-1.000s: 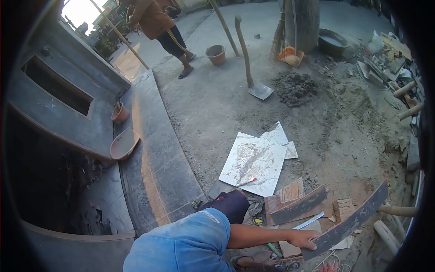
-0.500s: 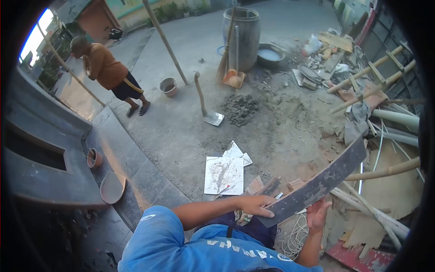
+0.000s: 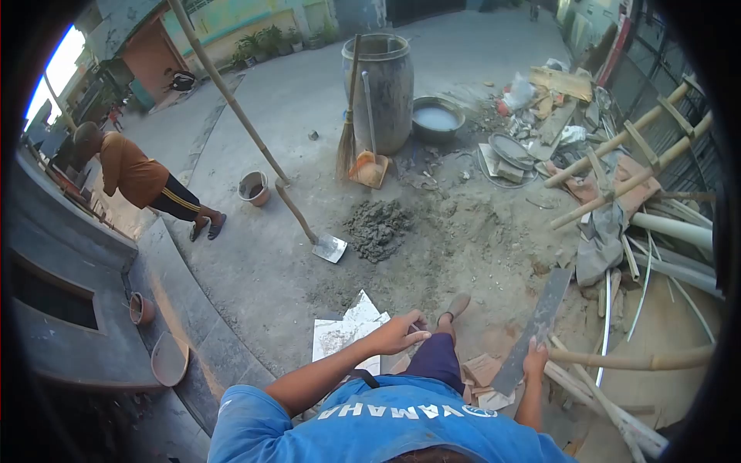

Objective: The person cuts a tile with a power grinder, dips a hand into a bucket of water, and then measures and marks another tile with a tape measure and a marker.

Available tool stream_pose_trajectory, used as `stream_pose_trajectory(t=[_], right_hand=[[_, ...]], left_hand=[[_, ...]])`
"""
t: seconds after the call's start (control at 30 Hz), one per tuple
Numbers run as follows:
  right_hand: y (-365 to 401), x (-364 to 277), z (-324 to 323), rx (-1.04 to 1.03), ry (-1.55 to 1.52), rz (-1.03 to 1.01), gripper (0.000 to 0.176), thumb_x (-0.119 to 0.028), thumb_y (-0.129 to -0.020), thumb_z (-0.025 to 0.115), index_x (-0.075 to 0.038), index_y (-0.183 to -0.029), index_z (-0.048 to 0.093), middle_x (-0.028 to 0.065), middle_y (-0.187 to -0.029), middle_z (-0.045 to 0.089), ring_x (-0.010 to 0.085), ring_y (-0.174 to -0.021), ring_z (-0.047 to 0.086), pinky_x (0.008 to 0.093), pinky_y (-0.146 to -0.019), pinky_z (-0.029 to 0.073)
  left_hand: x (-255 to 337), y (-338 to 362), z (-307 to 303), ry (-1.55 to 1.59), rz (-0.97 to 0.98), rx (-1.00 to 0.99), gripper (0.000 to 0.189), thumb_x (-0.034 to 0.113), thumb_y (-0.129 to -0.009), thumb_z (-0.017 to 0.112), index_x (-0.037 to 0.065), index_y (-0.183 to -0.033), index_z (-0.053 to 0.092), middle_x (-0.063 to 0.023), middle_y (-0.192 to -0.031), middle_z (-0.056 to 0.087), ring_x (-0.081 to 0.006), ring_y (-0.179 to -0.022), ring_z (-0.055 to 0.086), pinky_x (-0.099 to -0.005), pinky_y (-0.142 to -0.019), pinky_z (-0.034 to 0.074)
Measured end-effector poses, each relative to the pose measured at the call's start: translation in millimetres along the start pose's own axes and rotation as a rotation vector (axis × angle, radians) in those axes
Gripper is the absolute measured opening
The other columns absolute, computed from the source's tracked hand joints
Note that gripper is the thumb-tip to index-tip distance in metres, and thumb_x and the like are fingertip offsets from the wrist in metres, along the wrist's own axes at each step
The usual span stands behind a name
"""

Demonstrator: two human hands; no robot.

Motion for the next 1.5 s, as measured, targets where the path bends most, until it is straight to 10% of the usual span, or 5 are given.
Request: stream_pose_trajectory(t=[0.23, 0.67, 0.9, 1.13, 1.5], right_hand=[[-312, 108, 49, -0.203, 0.902, 0.094, 0.044, -0.032, -0.092, 0.061, 0.005, -0.116, 0.064, 0.0263, -0.112, 0.066, 0.0405, -0.110, 0.061, 0.0428, -0.095, 0.047], [-570, -70, 174, -0.617, 1.138, 0.165, 0.059, -0.050, -0.085, 0.066, 0.000, -0.115, 0.067, 0.0249, -0.119, 0.064, 0.0380, -0.113, 0.061, 0.0437, -0.095, 0.049], [-677, -148, 273, -0.476, 1.092, 0.253, 0.059, -0.054, -0.084, 0.067, -0.001, -0.110, 0.070, 0.0244, -0.114, 0.066, 0.0384, -0.110, 0.063, 0.0448, -0.091, 0.050], [-763, -279, 334, -0.418, 1.018, 0.164, 0.051, -0.046, -0.086, 0.068, 0.002, -0.104, 0.069, 0.0244, -0.111, 0.066, 0.0400, -0.107, 0.063, 0.0451, -0.090, 0.050], [-1066, -347, 567, -0.541, 0.868, 0.038, 0.047, -0.039, -0.085, 0.069, 0.002, -0.108, 0.064, 0.0252, -0.107, 0.066, 0.0420, -0.104, 0.062, 0.0475, -0.088, 0.049]], left_hand=[[-205, -291, -59, -0.233, -0.299, 0.350, 0.048, 0.037, -0.089, 0.067, 0.001, -0.119, 0.054, -0.0241, -0.110, 0.066, -0.0385, -0.101, 0.065, -0.0435, -0.088, 0.050], [-297, -200, -196, -0.189, -1.328, 0.289, 0.051, 0.029, -0.074, 0.077, -0.009, -0.106, 0.064, -0.0244, -0.092, 0.071, -0.0322, -0.074, 0.072, -0.0412, -0.063, 0.057], [-359, -586, -439, -0.442, -0.680, 0.528, 0.042, 0.022, -0.078, 0.072, -0.001, -0.111, 0.058, -0.0294, -0.100, 0.065, -0.0472, -0.099, 0.062, -0.0496, -0.086, 0.050], [-62, -881, -663, -0.653, 0.205, 0.906, 0.035, 0.016, -0.084, 0.070, -0.002, -0.112, 0.060, -0.0203, -0.104, 0.064, -0.0362, -0.101, 0.062, -0.0428, -0.090, 0.048], [-51, -1104, -842, -1.043, -0.213, 0.961, 0.080, 0.041, -0.082, 0.075, -0.006, -0.137, 0.040, -0.0323, -0.141, 0.040, -0.0463, -0.137, 0.032, -0.0508, -0.113, 0.029]])
Point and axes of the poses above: each hand's wrist, its own y-axis away from the middle knuckle, its own z-axis out of the palm, x = y × z, the point moved 2 cm from there along -y, towards the middle knuckle
